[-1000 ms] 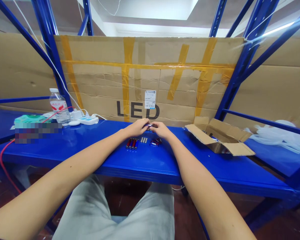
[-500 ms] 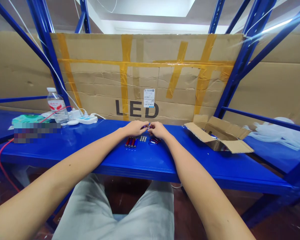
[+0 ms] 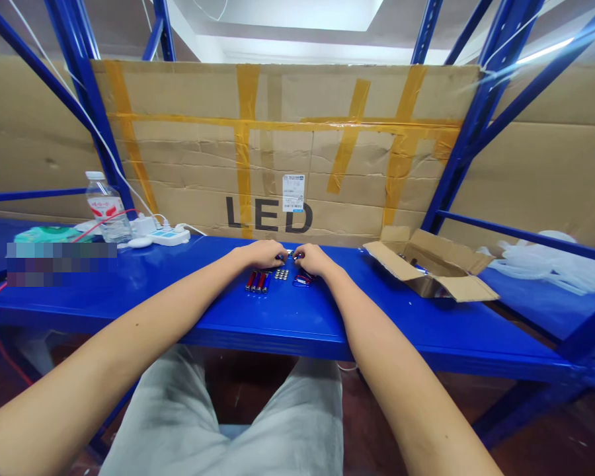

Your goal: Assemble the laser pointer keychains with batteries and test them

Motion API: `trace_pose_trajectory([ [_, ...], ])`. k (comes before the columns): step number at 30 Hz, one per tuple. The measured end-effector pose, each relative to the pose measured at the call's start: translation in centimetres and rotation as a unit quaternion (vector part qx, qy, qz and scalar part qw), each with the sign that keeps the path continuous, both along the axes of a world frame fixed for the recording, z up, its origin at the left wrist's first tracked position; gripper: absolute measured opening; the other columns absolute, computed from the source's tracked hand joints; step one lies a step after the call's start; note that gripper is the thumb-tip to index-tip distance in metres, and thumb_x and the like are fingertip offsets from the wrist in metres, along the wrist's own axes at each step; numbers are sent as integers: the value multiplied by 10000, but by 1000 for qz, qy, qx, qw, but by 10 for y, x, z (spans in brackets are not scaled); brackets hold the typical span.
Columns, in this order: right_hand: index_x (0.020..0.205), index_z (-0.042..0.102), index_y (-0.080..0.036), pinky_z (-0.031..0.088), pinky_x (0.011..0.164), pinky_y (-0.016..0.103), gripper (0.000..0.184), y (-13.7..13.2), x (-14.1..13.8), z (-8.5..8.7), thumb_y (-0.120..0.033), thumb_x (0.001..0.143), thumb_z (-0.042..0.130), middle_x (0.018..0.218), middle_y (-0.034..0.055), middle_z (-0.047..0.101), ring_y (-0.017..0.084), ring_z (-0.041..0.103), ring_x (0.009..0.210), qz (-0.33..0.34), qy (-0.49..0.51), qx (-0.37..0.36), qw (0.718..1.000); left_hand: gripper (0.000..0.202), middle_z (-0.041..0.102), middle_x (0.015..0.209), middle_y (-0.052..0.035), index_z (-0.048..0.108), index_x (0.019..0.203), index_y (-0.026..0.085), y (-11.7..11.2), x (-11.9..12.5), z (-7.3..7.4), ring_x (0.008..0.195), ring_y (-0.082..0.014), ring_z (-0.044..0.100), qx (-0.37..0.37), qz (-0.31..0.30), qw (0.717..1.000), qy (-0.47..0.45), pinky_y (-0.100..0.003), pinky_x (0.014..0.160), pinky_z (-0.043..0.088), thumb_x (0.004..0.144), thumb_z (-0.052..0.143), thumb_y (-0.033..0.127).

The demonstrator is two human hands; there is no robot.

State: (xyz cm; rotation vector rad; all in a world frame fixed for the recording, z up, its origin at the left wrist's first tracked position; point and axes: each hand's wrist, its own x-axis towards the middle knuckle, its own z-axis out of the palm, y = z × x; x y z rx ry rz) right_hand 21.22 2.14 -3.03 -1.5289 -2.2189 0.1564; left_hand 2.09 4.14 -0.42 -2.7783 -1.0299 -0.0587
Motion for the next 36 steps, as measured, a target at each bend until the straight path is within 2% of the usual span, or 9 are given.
trace_pose_trajectory([
  [6,962,739,-147,422,688,237,199,0,1,0,-151,798,626,903,67,735,166,615,763,-4,-8,1,1000,223,720,990,-76,692,971,194,10,-10,0,854,-192,638,-58,28,998,-21,-256,699,429,794,557,207],
  [10,924,727,-150,445,704,248,164,3,0,-2,-151,794,627,862,63,738,177,631,760,4,37,-3,999,256,711,983,-81,669,997,169,20,-17,-5,832,-188,620,-79,58,991,-91,-249,667,417,764,579,226],
  [16,925,710,-151,472,775,255,144,3,-4,-3,-152,798,643,867,61,744,178,648,826,37,124,11,992,182,677,796,-38,673,845,152,26,-11,-14,726,-159,566,-124,57,971,-196,-248,626,376,785,562,283],
  [21,918,708,-152,469,791,270,129,4,-4,-4,-165,810,640,907,60,739,179,648,851,56,115,5,992,154,581,623,2,648,745,150,28,-4,-18,622,-145,498,-145,47,969,-192,-261,598,338,749,606,298],
  [36,904,724,-165,471,748,247,129,-1,-3,-1,-172,793,660,854,49,734,165,629,779,49,66,25,996,159,522,573,16,607,681,157,29,2,-20,593,-133,465,-148,42,967,-203,-259,561,292,742,615,304],
])
